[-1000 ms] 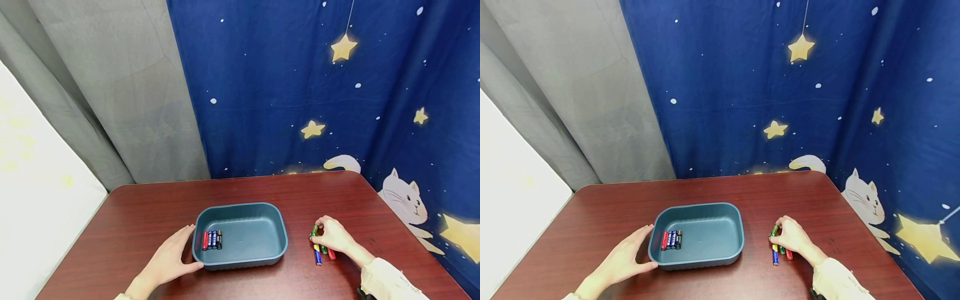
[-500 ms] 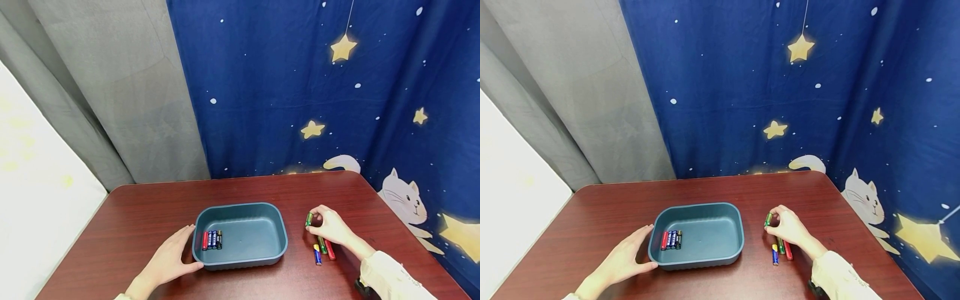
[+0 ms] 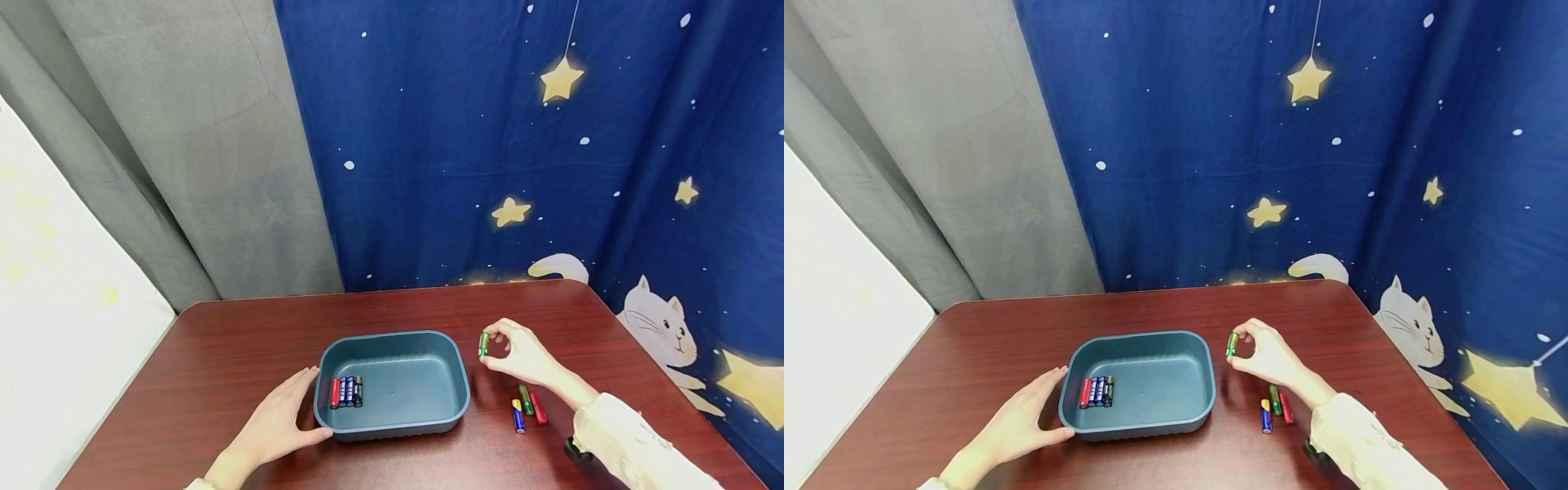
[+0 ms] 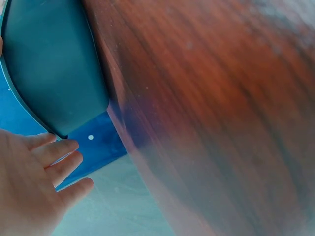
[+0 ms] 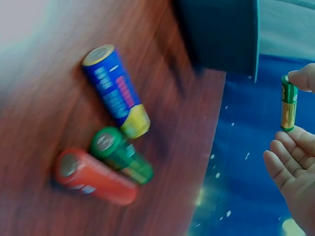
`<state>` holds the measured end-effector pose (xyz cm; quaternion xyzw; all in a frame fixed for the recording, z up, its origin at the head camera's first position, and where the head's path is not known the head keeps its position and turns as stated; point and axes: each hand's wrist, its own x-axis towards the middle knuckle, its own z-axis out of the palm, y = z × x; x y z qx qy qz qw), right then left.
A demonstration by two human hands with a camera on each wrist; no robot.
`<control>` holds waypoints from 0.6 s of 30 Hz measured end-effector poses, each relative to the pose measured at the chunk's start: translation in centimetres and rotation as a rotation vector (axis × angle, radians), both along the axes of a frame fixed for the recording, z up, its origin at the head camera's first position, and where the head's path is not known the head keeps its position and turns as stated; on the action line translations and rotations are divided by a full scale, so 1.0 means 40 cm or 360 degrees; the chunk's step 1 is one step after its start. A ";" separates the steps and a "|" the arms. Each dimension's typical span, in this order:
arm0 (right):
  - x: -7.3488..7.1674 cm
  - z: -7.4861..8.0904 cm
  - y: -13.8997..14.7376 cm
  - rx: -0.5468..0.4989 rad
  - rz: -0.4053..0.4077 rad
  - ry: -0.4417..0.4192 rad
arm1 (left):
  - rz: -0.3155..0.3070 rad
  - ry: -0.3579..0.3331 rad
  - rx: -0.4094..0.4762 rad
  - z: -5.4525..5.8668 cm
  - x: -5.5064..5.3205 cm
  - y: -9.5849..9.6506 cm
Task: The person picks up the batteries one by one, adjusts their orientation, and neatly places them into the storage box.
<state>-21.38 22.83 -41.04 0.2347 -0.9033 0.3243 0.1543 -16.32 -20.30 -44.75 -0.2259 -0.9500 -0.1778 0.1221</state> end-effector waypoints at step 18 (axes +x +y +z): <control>-0.027 0.013 -0.141 -0.0109 0.0274 0.0024 | -0.0005 0.0000 -0.0002 0.000 -0.001 0.000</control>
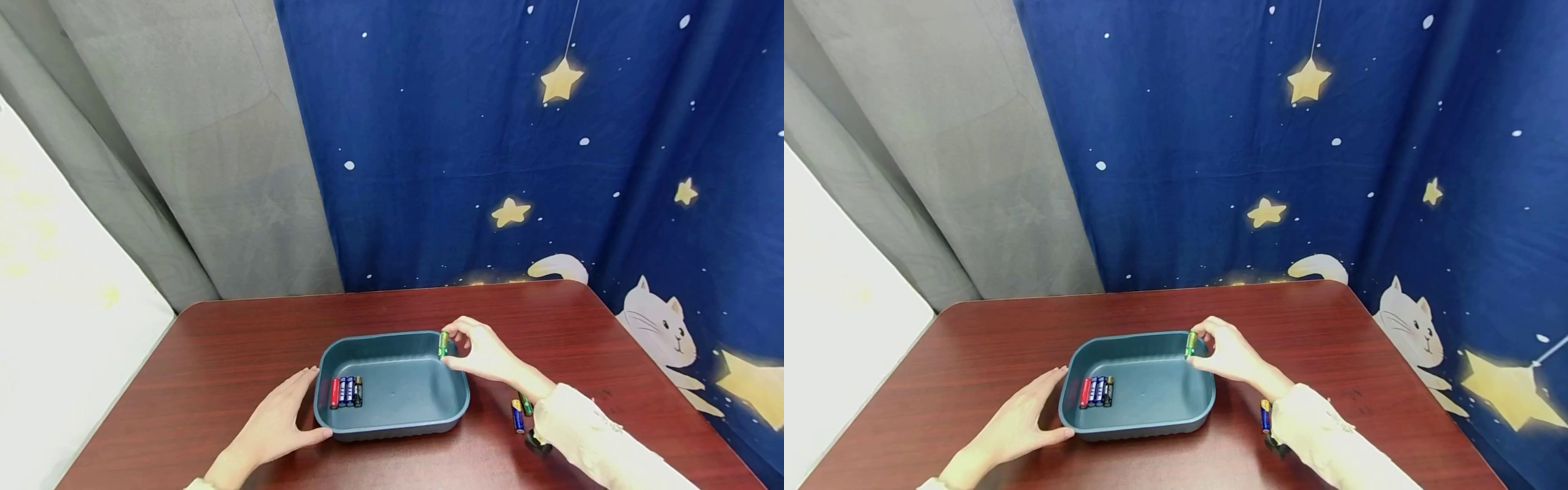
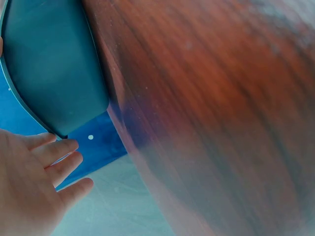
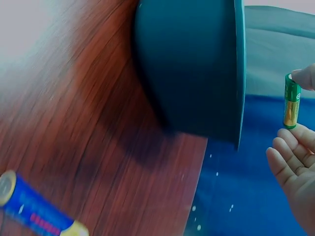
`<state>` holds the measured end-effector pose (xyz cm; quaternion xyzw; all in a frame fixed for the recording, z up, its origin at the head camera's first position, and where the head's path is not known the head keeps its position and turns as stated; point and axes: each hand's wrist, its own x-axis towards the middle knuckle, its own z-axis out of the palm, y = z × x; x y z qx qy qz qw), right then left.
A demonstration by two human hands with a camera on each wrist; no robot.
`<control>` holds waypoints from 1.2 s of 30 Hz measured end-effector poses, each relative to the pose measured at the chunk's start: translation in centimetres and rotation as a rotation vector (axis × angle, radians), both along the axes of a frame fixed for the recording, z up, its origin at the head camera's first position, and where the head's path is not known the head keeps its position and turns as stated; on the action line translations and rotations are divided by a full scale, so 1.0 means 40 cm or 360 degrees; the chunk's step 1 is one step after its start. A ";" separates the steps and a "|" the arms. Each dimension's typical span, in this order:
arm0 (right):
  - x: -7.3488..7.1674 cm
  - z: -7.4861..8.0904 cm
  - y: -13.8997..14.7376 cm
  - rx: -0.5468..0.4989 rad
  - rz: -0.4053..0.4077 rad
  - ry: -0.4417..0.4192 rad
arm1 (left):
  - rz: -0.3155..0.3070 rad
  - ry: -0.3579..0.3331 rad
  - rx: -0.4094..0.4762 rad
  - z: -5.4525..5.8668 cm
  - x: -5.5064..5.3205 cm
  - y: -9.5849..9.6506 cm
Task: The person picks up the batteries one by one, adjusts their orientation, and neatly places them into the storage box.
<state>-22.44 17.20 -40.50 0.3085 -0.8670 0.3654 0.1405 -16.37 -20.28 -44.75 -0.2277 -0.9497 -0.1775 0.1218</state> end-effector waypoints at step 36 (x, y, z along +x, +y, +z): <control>-0.033 -0.029 -0.212 0.0315 0.0168 -0.0127 | 0.0018 -0.0036 0.0008 0.001 0.000 0.000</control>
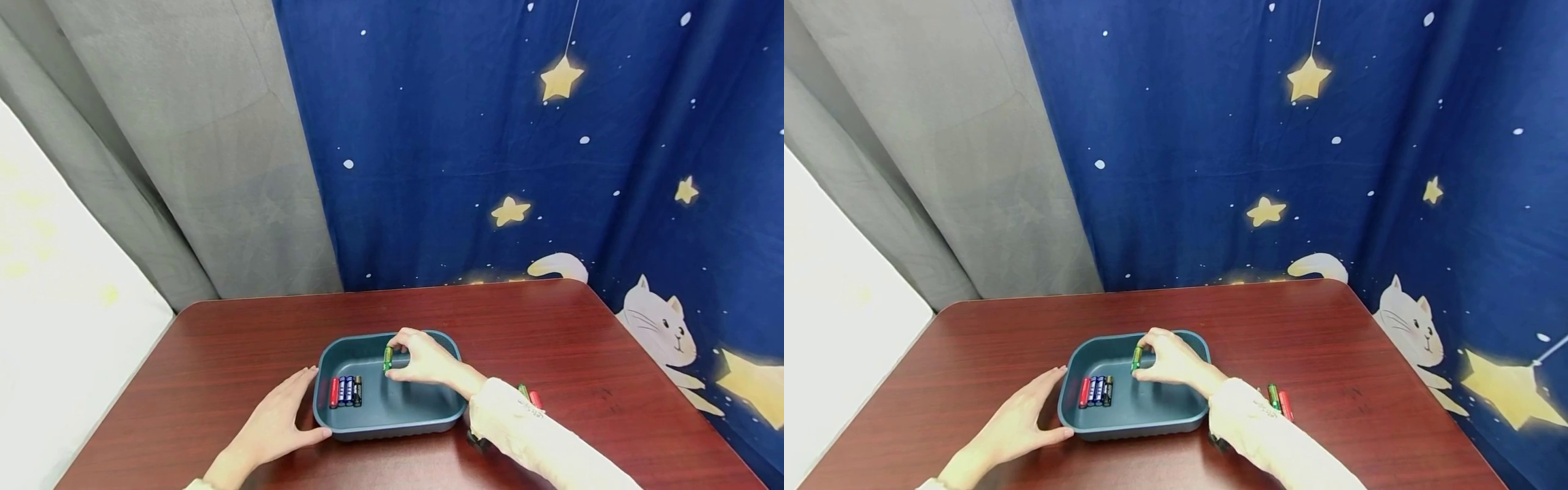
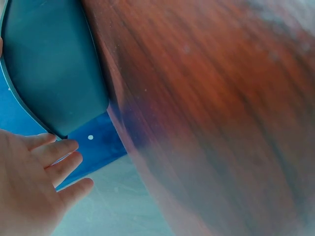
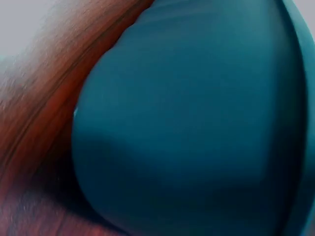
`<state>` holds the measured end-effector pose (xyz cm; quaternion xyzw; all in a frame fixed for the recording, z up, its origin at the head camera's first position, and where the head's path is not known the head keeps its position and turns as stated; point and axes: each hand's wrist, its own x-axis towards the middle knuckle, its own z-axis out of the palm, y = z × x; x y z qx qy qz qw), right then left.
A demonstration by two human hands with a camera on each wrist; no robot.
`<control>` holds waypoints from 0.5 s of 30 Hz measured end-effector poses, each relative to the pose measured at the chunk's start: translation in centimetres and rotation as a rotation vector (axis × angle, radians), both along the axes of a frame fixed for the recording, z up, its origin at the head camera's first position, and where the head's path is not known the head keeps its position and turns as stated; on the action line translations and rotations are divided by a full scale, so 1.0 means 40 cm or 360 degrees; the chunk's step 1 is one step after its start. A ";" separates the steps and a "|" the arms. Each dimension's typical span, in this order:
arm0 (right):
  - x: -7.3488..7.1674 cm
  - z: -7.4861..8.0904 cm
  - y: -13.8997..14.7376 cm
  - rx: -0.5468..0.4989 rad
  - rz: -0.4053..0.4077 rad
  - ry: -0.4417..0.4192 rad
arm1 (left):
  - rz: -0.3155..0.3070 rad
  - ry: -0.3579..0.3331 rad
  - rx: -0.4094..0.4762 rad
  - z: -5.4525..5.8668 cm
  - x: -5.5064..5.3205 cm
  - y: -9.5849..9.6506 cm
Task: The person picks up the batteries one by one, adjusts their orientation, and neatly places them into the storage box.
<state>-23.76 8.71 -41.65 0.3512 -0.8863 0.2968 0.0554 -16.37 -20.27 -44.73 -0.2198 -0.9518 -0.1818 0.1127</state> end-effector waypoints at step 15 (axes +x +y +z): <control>0.003 -0.035 -0.060 0.0237 0.0029 -0.0086 | 0.0009 -0.0015 -0.0006 0.002 0.002 0.002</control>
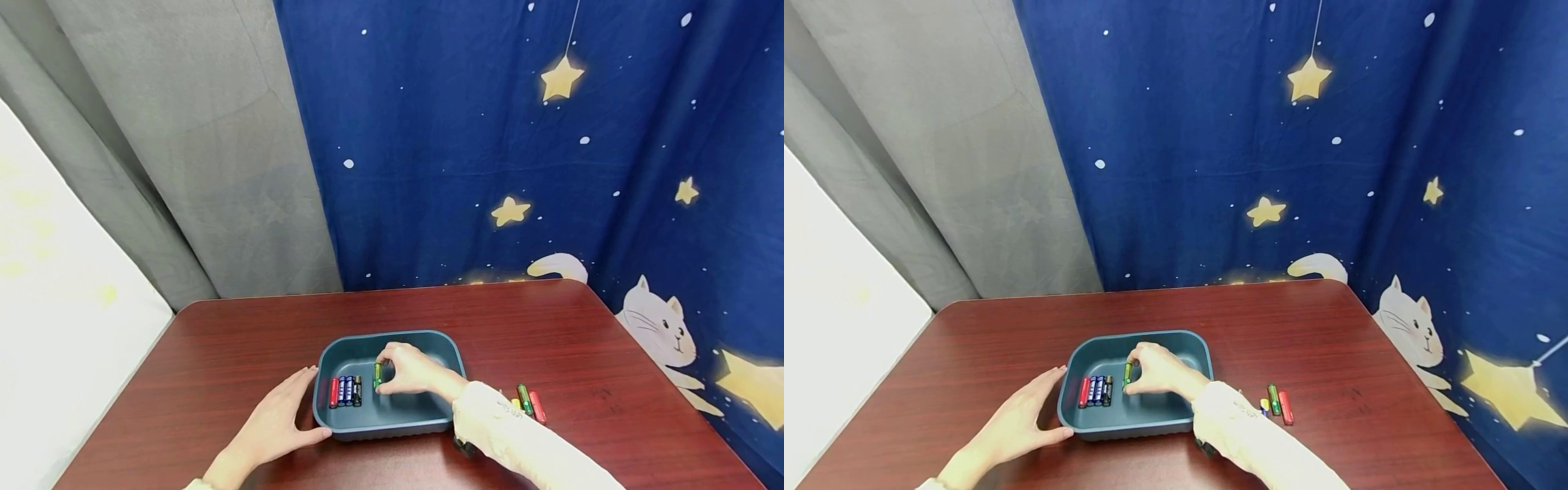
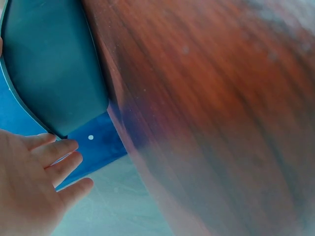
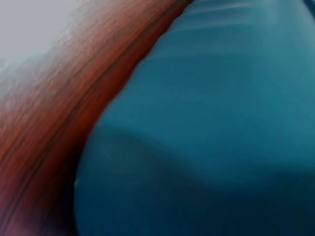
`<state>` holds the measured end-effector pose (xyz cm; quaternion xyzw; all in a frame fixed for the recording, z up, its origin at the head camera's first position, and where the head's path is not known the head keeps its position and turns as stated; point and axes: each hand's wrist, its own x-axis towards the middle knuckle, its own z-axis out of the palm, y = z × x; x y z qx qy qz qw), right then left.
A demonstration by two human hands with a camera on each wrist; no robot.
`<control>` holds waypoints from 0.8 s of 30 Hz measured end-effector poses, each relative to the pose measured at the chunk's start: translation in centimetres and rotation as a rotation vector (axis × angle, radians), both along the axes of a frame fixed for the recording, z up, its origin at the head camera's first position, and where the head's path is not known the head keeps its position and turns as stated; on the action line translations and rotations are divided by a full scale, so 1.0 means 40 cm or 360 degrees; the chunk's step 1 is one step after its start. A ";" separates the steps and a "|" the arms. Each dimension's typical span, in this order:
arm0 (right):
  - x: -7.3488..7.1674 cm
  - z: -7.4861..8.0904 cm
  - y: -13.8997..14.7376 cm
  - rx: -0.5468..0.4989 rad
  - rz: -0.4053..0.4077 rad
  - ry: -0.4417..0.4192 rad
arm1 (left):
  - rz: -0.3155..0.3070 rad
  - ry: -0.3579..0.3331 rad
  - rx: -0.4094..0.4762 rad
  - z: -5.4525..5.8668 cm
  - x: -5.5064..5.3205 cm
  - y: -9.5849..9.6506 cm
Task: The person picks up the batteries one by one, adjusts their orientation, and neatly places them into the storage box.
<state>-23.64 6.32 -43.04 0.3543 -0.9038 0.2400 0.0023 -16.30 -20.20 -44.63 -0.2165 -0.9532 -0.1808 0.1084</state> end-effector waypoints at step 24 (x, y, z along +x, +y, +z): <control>0.010 -0.029 -0.080 0.0327 0.0022 0.0037 | -0.0007 -0.0013 0.0010 -0.004 -0.001 -0.002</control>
